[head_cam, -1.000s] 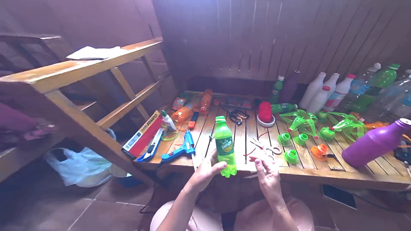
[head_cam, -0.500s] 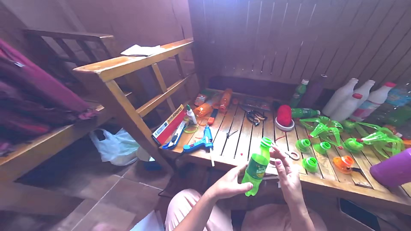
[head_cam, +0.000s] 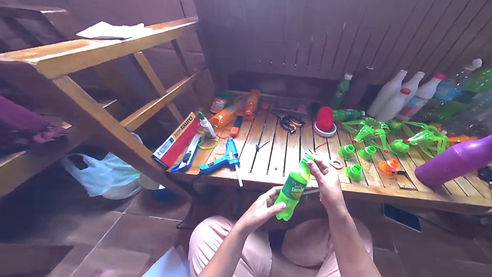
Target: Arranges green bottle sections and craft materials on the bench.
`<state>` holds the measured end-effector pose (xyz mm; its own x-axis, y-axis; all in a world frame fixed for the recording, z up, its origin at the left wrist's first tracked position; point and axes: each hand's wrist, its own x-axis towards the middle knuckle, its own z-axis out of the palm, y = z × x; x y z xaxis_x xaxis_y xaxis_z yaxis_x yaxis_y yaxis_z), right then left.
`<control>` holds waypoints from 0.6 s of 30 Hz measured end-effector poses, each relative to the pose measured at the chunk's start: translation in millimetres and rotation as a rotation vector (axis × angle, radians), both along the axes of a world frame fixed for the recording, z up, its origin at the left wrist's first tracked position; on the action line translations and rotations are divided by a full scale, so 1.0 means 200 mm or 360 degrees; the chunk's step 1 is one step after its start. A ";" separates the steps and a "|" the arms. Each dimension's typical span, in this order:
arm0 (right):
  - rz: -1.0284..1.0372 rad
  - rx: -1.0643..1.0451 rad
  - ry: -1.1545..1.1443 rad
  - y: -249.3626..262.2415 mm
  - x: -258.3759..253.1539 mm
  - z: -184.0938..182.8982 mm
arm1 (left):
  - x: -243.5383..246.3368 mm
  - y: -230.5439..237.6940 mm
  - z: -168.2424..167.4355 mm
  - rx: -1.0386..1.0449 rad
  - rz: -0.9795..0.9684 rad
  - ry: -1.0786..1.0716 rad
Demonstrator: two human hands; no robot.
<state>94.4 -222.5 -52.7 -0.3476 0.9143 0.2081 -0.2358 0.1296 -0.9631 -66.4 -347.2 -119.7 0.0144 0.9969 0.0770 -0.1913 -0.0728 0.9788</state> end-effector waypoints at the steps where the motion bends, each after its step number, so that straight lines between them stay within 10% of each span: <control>1: -0.0001 -0.0032 0.0007 0.01 -0.01 0.00 | 0.00 0.00 -0.01 -0.0011 0.0002 -0.0034; 18: 0.0299 0.0458 -0.0220 0.15 0.09 0.20 | -0.03 0.03 0.18 0.0227 0.0022 0.0213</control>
